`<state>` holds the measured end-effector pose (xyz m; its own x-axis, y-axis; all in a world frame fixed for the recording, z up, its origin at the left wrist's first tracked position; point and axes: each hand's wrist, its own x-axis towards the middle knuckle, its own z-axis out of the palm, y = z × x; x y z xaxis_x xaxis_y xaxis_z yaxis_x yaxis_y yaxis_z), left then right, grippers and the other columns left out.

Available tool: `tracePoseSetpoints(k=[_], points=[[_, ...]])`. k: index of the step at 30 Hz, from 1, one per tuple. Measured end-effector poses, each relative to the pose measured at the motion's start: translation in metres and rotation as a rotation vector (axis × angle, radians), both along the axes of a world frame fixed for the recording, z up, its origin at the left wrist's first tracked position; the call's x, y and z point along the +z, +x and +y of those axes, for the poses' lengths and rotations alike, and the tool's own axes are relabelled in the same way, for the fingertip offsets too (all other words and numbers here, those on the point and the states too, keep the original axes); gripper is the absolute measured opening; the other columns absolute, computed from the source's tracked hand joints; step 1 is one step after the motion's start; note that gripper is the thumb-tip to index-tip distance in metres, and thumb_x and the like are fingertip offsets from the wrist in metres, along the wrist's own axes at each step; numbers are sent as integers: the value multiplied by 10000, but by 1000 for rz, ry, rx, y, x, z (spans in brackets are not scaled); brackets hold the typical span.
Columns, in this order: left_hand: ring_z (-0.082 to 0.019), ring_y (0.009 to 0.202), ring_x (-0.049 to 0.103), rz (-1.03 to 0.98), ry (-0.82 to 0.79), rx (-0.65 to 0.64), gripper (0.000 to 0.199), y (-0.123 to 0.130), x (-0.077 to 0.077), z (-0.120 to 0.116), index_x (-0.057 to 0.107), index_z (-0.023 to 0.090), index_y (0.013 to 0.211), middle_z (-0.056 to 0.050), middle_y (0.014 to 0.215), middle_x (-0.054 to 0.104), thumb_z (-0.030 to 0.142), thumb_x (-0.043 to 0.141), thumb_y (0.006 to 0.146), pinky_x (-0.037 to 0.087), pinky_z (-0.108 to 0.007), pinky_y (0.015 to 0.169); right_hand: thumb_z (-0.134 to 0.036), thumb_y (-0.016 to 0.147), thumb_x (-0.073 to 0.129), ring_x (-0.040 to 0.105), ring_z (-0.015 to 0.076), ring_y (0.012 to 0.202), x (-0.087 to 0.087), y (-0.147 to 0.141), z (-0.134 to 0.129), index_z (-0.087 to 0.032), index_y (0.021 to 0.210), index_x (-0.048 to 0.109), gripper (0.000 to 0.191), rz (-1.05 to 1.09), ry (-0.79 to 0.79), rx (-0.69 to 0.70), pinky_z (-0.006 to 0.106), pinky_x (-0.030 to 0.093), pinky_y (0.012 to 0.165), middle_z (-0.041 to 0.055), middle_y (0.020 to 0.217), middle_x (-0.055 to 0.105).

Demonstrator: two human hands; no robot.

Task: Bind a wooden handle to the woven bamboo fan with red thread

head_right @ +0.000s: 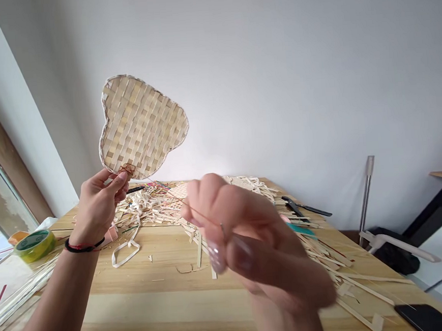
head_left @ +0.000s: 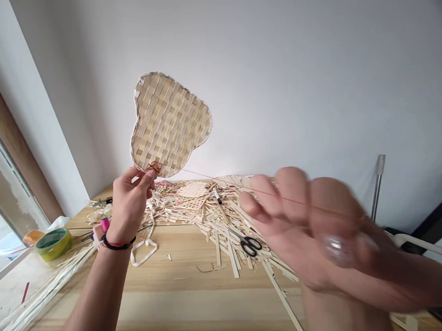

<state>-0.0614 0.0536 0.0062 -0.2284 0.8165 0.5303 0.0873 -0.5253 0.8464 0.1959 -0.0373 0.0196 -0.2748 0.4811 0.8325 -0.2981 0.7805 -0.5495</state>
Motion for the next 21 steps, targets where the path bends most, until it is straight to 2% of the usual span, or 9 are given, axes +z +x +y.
tracePoseSetpoints(k=[3,6,9,13,17,21], points=[[-111,584,450,-23,-7,3,273,3,-2,2,620,184,699,4,650,549,349,781,845,337,-261,539,-550,927,741,304,196,603,2,10,-10,-296,668,605,387,-1,55,-132,365,450,605,-9,619,295],[-110,588,444,-29,16,-16,280,7,-2,-1,616,185,712,9,649,538,362,768,867,337,-261,549,-518,948,748,329,177,578,4,8,-12,-293,682,637,366,-13,45,-89,349,447,589,-21,596,309],[-113,604,450,-17,9,-72,249,10,0,-6,640,182,755,7,669,545,358,760,883,344,-261,558,-429,979,750,446,161,595,4,1,-7,-283,776,703,254,-49,-34,3,329,473,589,-27,604,429],[-114,636,463,10,3,-115,240,14,1,-13,638,181,767,6,695,551,342,755,900,358,-253,575,-400,973,777,603,164,672,1,-5,-1,-253,843,736,200,-82,-144,-29,324,539,619,-2,711,637],[-118,651,490,24,-2,-155,264,18,2,-20,604,188,750,3,705,570,334,761,904,380,-255,589,-320,976,767,663,147,671,-1,-8,1,-237,902,749,113,-62,-169,-54,276,545,577,9,785,717],[-125,667,489,31,4,-220,207,21,2,-24,660,192,800,-7,746,574,332,758,917,399,-264,598,-232,979,734,696,136,669,0,-13,1,-226,943,746,38,-35,-181,-105,254,584,578,17,833,756]])
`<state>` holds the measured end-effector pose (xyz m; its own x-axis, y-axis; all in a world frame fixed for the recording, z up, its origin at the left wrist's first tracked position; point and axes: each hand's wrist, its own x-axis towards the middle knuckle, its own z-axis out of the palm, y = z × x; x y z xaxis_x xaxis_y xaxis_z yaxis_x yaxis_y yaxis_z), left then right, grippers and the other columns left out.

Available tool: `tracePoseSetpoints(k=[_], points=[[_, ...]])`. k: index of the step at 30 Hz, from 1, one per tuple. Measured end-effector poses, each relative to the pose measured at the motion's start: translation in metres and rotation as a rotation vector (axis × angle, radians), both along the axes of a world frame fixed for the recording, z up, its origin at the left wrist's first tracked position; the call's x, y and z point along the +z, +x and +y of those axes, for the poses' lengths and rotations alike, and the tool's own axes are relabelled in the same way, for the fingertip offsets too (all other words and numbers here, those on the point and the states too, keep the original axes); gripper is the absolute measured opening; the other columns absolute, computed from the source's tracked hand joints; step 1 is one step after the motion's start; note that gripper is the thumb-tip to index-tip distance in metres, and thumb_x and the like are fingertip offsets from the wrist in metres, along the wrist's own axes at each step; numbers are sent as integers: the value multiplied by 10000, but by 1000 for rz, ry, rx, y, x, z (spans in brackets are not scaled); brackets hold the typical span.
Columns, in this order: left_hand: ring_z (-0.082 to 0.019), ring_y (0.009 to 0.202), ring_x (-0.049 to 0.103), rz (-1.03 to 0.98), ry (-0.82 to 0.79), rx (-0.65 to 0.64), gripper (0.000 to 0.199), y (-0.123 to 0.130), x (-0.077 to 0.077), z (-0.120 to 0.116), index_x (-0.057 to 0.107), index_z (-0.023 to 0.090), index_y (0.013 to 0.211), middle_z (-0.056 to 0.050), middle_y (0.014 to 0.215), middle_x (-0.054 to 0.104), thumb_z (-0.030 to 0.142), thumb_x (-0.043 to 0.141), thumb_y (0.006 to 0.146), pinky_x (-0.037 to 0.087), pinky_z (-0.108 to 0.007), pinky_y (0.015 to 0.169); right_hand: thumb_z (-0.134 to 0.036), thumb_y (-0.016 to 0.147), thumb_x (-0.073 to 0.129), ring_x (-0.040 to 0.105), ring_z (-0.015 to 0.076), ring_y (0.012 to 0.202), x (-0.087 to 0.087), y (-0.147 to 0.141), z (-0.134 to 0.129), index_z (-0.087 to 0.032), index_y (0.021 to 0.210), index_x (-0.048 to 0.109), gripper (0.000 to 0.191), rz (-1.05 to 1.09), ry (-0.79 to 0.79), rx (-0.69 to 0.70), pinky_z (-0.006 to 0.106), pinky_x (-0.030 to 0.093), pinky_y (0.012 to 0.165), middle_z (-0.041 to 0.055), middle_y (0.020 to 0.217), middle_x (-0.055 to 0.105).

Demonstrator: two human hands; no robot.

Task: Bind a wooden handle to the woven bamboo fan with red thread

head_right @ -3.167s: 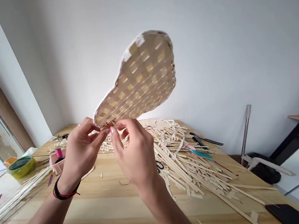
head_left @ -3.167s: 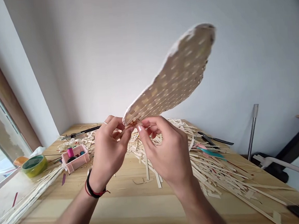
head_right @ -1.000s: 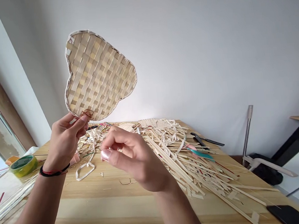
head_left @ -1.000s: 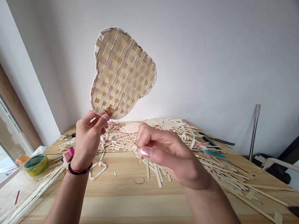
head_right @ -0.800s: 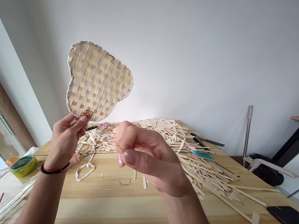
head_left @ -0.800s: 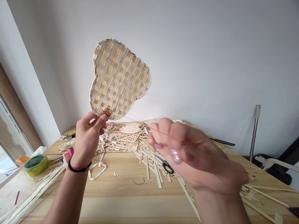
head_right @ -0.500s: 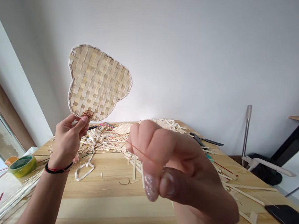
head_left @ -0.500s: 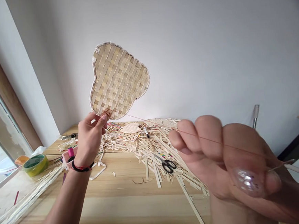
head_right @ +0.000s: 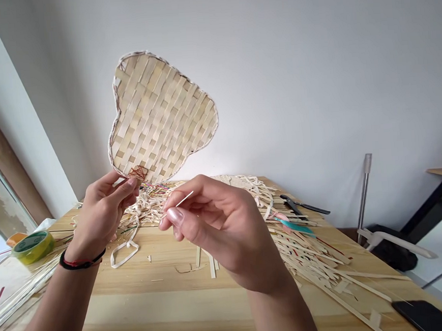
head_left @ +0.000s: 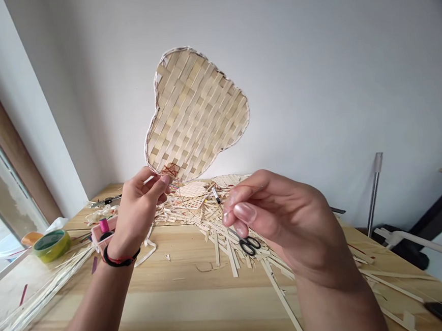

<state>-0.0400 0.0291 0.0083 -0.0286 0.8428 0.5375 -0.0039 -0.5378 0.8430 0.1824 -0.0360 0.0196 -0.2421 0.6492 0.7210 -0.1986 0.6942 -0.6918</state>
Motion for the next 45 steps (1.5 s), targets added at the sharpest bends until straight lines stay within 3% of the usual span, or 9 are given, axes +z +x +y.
tracePoseSetpoints(k=[7,12,17,25,32,45], points=[[-134,684,497,28,11,-119,135,10,-1,-12,732,219,912,-13,768,588,345,759,952,407,-273,612,-158,962,719,769,138,772,-2,-15,3,-203,912,701,69,35,66,-283,268,668,763,4,831,776],[-128,687,491,21,-2,-186,160,19,0,-22,712,215,887,-9,773,571,346,745,972,405,-264,602,-179,984,717,769,140,769,-10,-20,7,-216,968,737,45,5,129,-449,281,655,722,6,911,800],[-130,675,480,10,6,-228,163,22,0,-28,709,206,897,-8,748,555,341,733,986,391,-264,591,-210,1032,668,751,149,740,-11,-21,8,-222,1076,783,124,-74,255,-656,328,628,713,3,867,801],[-107,719,510,-29,-23,-252,167,21,3,-34,715,208,916,13,773,564,355,763,982,427,-222,640,-171,1031,655,741,123,749,-10,-29,7,-174,1025,781,125,-133,372,-787,288,619,724,15,914,818],[-101,708,504,-38,0,-247,225,22,4,-35,663,197,835,21,752,560,333,751,990,430,-210,632,-160,1032,632,775,153,806,-12,-30,9,-162,1024,767,135,-149,401,-823,308,620,763,35,931,823],[-107,697,477,-17,38,-225,183,23,4,-37,679,196,880,23,738,560,323,741,997,413,-221,616,-89,1013,642,789,158,783,-11,-33,9,-134,986,754,124,-182,535,-939,271,604,725,52,891,817]])
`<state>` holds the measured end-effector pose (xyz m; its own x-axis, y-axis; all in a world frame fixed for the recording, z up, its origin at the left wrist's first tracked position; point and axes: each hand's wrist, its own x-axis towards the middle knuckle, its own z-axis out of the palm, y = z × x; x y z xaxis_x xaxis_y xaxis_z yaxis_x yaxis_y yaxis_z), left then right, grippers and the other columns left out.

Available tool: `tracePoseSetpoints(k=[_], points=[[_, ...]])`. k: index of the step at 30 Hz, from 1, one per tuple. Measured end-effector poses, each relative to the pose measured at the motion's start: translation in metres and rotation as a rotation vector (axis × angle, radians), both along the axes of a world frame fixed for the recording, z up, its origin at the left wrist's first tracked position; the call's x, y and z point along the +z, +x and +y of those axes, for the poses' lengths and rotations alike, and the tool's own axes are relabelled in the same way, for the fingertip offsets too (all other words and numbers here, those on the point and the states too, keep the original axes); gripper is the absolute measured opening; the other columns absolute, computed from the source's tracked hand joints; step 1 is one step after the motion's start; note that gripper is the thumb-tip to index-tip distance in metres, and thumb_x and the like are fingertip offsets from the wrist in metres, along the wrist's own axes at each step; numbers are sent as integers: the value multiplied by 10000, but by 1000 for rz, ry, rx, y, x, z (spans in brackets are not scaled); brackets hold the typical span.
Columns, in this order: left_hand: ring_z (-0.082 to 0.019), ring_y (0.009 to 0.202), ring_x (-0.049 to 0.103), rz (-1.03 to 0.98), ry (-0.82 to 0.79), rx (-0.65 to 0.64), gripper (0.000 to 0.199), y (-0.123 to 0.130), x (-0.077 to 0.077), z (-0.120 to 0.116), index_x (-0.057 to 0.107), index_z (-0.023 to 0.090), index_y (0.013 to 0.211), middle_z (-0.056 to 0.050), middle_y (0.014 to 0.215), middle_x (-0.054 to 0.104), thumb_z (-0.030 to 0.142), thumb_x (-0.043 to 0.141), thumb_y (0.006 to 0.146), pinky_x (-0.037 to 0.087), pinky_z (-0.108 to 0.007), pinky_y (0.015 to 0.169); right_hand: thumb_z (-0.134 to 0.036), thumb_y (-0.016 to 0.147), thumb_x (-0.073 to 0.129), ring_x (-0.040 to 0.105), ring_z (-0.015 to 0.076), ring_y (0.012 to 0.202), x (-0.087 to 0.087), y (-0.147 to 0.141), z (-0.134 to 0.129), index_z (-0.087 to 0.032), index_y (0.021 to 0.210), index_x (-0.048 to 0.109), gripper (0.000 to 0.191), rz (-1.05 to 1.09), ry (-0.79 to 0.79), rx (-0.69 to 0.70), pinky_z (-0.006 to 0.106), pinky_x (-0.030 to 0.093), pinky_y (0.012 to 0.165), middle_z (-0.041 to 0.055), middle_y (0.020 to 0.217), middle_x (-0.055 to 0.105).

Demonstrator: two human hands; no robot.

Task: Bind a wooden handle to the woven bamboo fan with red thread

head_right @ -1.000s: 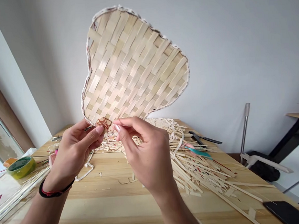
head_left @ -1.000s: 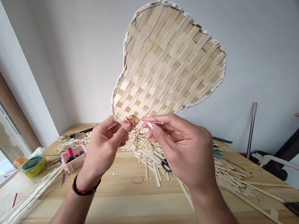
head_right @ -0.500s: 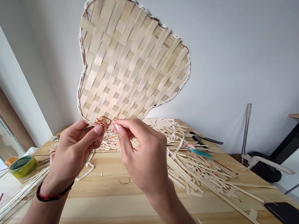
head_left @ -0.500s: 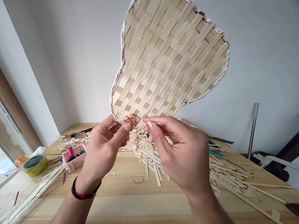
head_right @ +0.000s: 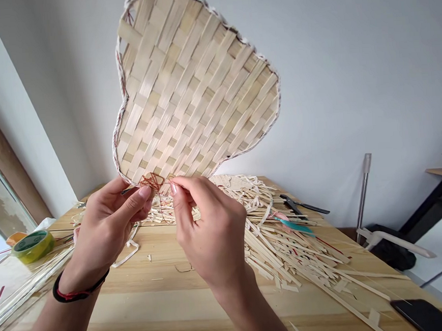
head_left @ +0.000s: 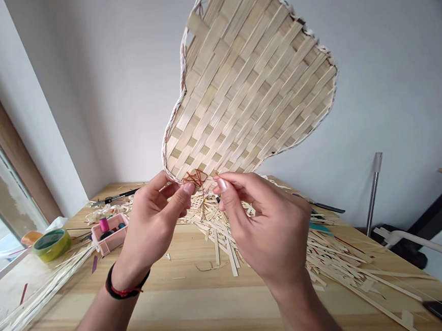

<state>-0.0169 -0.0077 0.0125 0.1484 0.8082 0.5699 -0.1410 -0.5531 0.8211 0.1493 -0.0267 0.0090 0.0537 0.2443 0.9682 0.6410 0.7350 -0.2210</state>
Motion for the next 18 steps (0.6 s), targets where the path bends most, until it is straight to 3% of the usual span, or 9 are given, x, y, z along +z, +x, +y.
tracePoseSetpoints(k=[12,18], points=[[-102,684,500,-32,67,61,96,3,-3,-1,736,224,984,27,751,593,317,757,992,433,-219,607,-35,975,672,770,126,735,-3,-4,4,-82,982,789,126,-51,96,-49,222,594,696,74,857,825],[-96,684,516,-17,95,97,130,8,-5,-2,723,202,939,12,795,630,312,785,970,446,-225,620,-36,980,665,759,130,721,-9,-6,10,-81,1004,786,131,-44,109,-45,231,579,684,74,823,817]])
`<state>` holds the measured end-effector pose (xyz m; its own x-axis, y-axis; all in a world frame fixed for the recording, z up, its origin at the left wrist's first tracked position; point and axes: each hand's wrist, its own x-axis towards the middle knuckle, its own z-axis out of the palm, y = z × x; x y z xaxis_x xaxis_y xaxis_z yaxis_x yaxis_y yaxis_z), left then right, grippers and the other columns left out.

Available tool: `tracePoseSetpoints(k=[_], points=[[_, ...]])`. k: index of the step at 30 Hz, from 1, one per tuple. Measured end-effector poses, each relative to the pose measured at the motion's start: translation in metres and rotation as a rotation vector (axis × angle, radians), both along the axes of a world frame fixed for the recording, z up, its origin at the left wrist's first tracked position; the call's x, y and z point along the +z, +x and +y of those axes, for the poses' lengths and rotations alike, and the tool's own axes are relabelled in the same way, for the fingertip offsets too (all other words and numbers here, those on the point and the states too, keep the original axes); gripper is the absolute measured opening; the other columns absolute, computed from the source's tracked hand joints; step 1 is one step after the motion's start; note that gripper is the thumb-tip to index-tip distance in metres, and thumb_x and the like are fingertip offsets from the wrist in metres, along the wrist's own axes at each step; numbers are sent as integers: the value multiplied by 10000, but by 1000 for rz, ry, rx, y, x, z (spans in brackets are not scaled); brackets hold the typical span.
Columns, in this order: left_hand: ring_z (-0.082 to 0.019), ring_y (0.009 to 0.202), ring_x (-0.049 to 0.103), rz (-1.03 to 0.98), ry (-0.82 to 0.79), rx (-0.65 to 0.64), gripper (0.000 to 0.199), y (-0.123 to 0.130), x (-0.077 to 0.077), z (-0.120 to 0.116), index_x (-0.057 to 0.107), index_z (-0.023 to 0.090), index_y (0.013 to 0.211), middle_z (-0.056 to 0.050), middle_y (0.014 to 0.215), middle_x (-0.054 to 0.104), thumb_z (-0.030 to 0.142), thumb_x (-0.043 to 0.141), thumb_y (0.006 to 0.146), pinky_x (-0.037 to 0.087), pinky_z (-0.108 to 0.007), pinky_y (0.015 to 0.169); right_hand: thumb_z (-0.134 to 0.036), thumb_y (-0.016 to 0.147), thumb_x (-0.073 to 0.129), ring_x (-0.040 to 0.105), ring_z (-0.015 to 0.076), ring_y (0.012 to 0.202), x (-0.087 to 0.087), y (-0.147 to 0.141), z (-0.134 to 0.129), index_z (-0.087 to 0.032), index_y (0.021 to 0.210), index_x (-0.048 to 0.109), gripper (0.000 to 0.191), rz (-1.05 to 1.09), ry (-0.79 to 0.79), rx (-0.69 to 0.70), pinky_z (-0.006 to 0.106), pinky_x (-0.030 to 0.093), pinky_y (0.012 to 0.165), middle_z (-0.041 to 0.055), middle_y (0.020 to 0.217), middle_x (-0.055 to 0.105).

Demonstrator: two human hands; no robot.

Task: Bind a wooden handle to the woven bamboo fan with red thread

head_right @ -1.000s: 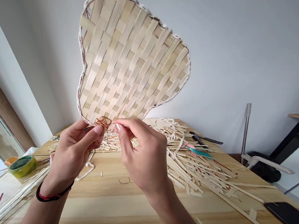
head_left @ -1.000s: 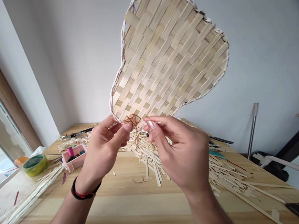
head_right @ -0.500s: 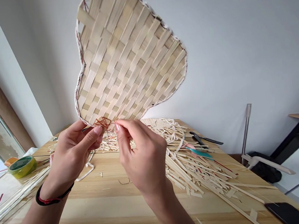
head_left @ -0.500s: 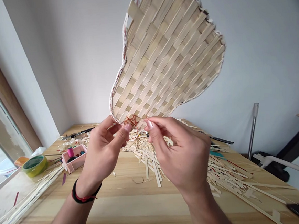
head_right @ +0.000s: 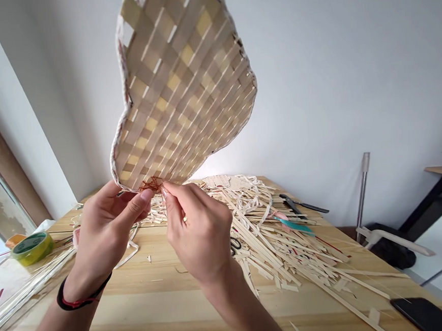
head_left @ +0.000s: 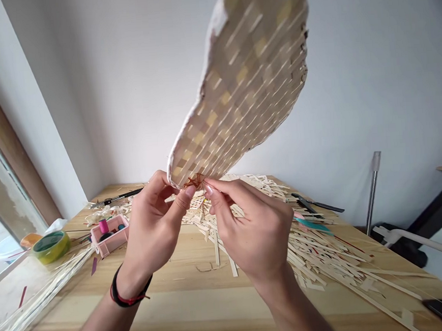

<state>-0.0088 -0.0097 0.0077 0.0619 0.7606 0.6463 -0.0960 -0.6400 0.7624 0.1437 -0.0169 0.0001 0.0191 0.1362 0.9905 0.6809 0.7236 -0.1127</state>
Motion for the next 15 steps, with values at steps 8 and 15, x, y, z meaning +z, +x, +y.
tracePoseSetpoints(k=[8,15], points=[[-165,892,612,33,93,62,129,4,-2,0,710,212,881,-37,972,623,284,780,962,557,-285,767,-166,997,610,655,133,596,2,1,-1,-187,857,653,149,107,-190,84,271,503,596,3,708,709],[-190,936,651,89,208,-21,41,-2,0,1,793,240,962,-59,994,634,204,789,942,617,-304,765,-141,953,611,660,147,617,4,9,1,-212,829,695,166,144,-322,257,276,518,615,-6,713,734]])
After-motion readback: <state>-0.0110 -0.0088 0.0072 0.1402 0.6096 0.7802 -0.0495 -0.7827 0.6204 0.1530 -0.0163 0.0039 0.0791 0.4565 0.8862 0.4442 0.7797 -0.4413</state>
